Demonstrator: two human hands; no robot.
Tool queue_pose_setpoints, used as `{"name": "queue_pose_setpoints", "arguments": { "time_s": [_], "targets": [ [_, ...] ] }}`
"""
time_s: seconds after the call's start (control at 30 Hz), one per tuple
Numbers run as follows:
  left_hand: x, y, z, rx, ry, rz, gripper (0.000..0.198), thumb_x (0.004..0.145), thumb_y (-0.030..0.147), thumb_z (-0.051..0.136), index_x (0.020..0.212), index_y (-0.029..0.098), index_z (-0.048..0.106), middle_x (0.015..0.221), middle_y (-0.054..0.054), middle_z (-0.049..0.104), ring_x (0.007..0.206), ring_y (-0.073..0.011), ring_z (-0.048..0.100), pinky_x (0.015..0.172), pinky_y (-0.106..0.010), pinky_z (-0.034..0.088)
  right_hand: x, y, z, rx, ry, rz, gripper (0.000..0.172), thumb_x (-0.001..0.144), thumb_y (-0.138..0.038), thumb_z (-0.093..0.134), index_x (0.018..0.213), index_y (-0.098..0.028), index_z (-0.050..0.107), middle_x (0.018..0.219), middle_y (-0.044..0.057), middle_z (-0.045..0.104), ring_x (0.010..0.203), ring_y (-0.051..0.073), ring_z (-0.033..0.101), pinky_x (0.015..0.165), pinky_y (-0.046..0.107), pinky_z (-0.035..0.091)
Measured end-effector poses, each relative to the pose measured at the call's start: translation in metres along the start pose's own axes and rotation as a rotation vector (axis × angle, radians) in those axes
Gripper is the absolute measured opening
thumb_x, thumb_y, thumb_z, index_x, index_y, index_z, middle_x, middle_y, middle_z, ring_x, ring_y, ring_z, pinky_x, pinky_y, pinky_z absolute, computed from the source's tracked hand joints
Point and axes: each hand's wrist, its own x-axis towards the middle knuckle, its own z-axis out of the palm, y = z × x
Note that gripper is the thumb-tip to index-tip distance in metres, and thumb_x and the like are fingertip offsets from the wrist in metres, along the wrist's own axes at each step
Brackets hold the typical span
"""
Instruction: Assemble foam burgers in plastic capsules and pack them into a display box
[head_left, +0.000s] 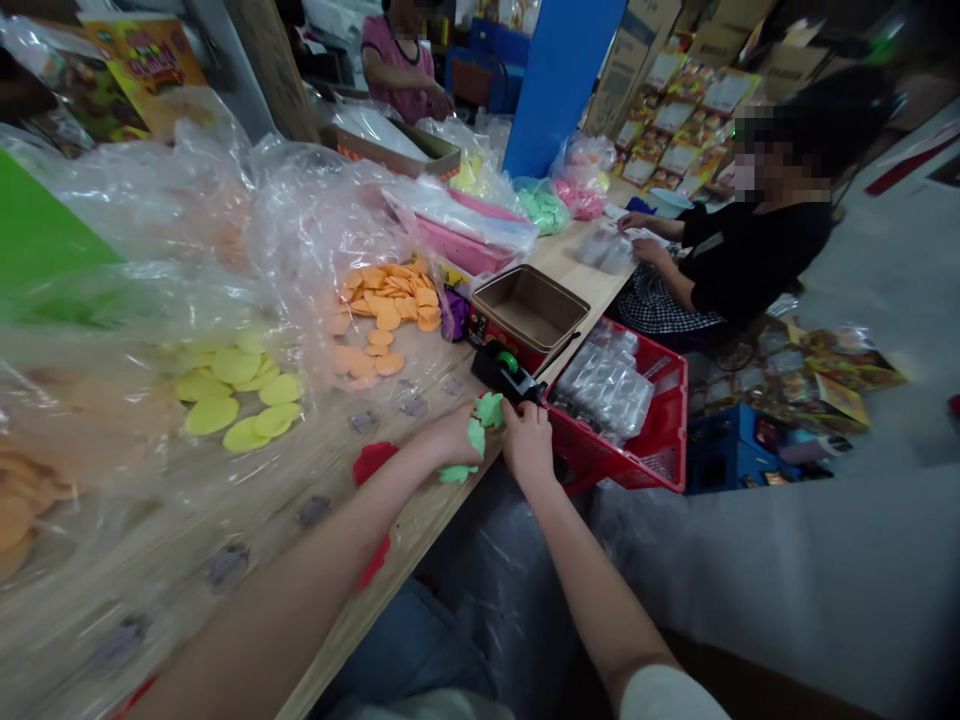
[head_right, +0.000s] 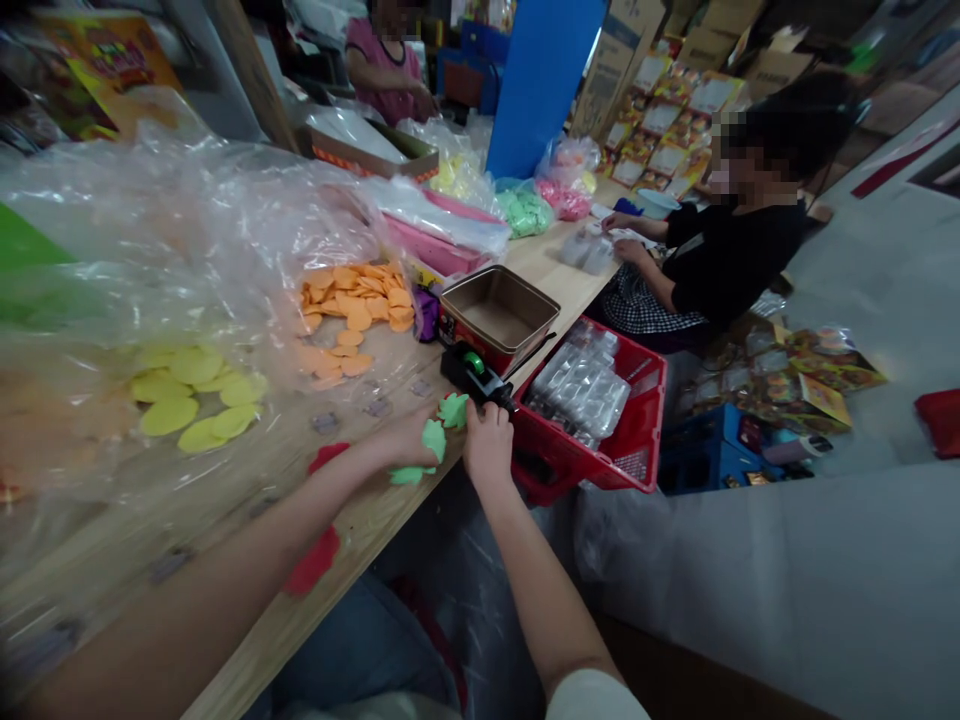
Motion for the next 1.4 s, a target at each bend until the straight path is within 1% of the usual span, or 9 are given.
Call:
{"name": "queue_pose_setpoints", "arguments": {
  "time_s": [0.13,0.27,0.4,0.67,0.77,0.87,0.97,1.17,1.4],
  "targets": [
    [-0.046,-0.014,-0.008,-0.406,0.023,-0.077,0.064,0.066,0.034,0.066,0.124,0.018,0.042,0.106,-0.011,0.062,0.087,-0.0233,0.062,0.067,-0.029,0.049,-0.021,-0.008,-0.012,0.407,0.077,0.084,0.033,0.086,-0.019,0.038,0.115,-0.017,0.056,0.097,0.011,0.055,0.092,0.022,0.049,0.084,0.038,0.041],
    [-0.088,-0.026,-0.005,-1.045,-0.109,-0.198,0.043,0.070,0.038,0.067,0.103,0.013,0.056,0.094,-0.011,0.065,0.078,-0.0181,0.064,0.070,-0.028,0.050,-0.046,-0.033,-0.020,0.918,-0.156,0.225,0.031,0.087,-0.038,0.043,0.102,-0.019,0.062,0.094,0.007,0.059,0.082,0.018,0.055,0.072,0.031,0.046],
    [-0.101,-0.031,0.002,-1.073,-0.016,-0.204,0.041,0.065,0.032,0.073,0.099,0.015,0.060,0.085,-0.006,0.065,0.067,-0.0137,0.062,0.059,-0.023,0.049,-0.053,-0.061,-0.026,1.392,-0.484,0.375,0.032,0.080,-0.047,0.051,0.087,-0.018,0.065,0.075,0.002,0.061,0.065,0.014,0.054,0.054,0.025,0.045],
    [-0.114,-0.046,0.007,-1.156,0.260,-0.286,0.041,0.064,0.031,0.073,0.099,0.016,0.056,0.084,-0.004,0.066,0.067,-0.0148,0.063,0.056,-0.022,0.050,-0.043,-0.066,-0.028,1.752,-0.574,0.651,0.027,0.066,-0.041,0.069,0.079,-0.018,0.059,0.073,-0.001,0.059,0.063,0.010,0.054,0.058,0.022,0.046],
    [-0.114,-0.049,0.006,-1.228,0.339,-0.364,0.041,0.066,0.031,0.071,0.100,0.016,0.054,0.088,-0.005,0.065,0.070,-0.0159,0.065,0.055,-0.022,0.050,-0.039,-0.064,-0.026,1.636,-0.410,0.626,0.027,0.068,-0.042,0.066,0.079,-0.018,0.058,0.070,-0.001,0.057,0.058,0.010,0.051,0.054,0.022,0.045],
    [-0.110,-0.046,0.007,-1.205,0.221,-0.295,0.048,0.070,0.035,0.068,0.111,0.019,0.051,0.099,-0.008,0.065,0.077,-0.0180,0.065,0.060,-0.025,0.052,-0.039,-0.071,-0.030,1.301,-0.329,0.354,0.022,0.070,-0.039,0.064,0.077,-0.018,0.061,0.068,-0.001,0.057,0.059,0.011,0.050,0.056,0.023,0.043],
    [-0.106,-0.042,0.012,-1.244,0.126,-0.296,0.038,0.075,0.043,0.061,0.101,0.016,0.057,0.089,-0.008,0.067,0.073,-0.0164,0.064,0.062,-0.025,0.052,-0.042,-0.078,-0.037,1.136,-0.367,0.097,0.018,0.070,-0.036,0.064,0.074,-0.019,0.063,0.075,0.001,0.061,0.073,0.015,0.055,0.066,0.026,0.044],
    [-0.103,-0.051,0.013,-1.220,0.197,-0.392,0.033,0.069,0.026,0.066,0.099,0.017,0.056,0.075,-0.002,0.065,0.059,-0.0121,0.061,0.053,-0.021,0.049,-0.021,-0.065,-0.028,1.317,-0.247,0.415,0.023,0.078,-0.041,0.054,0.085,-0.019,0.057,0.067,-0.002,0.057,0.057,0.012,0.051,0.052,0.023,0.041],
    [-0.107,-0.053,-0.007,-0.873,0.162,-0.314,0.066,0.067,0.022,0.061,0.129,0.023,0.040,0.087,-0.004,0.064,0.065,-0.0153,0.061,0.055,-0.024,0.048,0.007,-0.063,0.015,1.025,-0.249,0.151,0.036,0.080,-0.031,0.051,0.112,-0.017,0.044,0.070,0.000,0.062,0.062,0.015,0.058,0.057,0.027,0.045]
  ]
}}
